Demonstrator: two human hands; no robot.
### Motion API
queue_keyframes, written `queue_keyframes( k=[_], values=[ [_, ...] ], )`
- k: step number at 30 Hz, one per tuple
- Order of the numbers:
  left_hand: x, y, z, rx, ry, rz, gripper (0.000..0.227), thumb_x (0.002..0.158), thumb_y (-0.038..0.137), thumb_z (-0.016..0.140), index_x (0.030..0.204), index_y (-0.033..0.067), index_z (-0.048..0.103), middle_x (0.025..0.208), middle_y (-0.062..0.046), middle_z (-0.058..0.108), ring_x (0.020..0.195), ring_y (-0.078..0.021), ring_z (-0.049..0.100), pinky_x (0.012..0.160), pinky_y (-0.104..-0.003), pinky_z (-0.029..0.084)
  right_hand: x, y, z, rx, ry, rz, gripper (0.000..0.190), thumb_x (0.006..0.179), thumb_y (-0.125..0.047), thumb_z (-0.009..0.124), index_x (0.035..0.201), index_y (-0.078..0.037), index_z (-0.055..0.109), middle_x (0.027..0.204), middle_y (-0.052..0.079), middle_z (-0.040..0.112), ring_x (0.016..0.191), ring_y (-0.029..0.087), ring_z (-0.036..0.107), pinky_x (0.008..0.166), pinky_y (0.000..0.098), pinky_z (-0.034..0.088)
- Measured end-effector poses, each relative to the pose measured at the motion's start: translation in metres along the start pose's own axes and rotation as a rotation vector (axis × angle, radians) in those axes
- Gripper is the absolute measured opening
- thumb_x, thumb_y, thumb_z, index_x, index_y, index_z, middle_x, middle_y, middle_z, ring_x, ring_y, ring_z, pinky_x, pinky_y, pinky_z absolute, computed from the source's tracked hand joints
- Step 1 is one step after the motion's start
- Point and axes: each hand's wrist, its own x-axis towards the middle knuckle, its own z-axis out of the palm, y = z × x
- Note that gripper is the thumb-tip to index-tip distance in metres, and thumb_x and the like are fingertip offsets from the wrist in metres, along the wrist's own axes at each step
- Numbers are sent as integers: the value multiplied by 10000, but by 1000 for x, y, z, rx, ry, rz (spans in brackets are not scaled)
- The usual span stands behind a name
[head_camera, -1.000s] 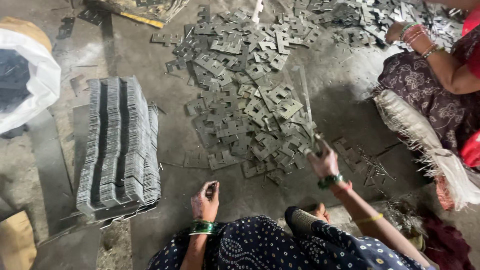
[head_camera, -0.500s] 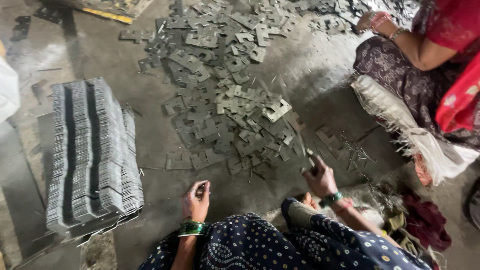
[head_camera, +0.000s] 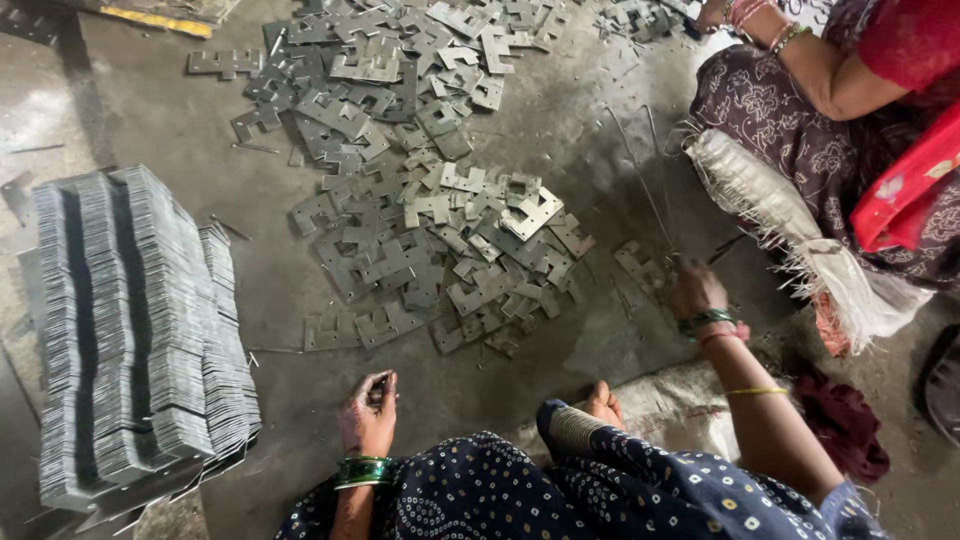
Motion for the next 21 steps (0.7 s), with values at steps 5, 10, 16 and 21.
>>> queue_keyframes(
  k=[5, 10, 16, 21],
  values=[
    [-2, -4, 2, 79, 18, -1, 172, 932, 245, 727, 1001, 91, 761, 741, -38, 776, 673, -96, 756, 612, -256, 550, 32, -4, 46, -48, -204, 5, 452, 909, -220, 580, 1352, -152, 627, 1162, 233, 723, 1102, 433, 678, 920, 546, 554],
    [-2, -16, -2, 90, 39, -25, 173, 934, 247, 731, 992, 86, 763, 742, -35, 778, 668, -100, 751, 611, -255, 552, 47, -3, 44, 21, -182, 143, 349, 974, -241, 572, 1277, -131, 705, 1190, 240, 729, 1121, 441, 686, 930, 533, 562],
    [-2, -20, 5, 24, 5, -16, 171, 935, 226, 719, 998, 73, 762, 778, -44, 778, 670, -100, 745, 597, -260, 556, 41, -12, 34, 108, -204, 205, 376, 827, -315, 774, 1172, -167, 790, 1179, 180, 742, 1093, 411, 703, 924, 499, 578],
    [-1, -16, 8, -11, -9, -54, 172, 944, 223, 709, 1018, 75, 757, 795, -36, 780, 681, -91, 746, 614, -254, 564, 36, -15, 83, 81, -291, 150, 423, 772, -292, 793, 1185, -198, 782, 1198, 153, 737, 1086, 362, 705, 940, 456, 577]
  ],
)
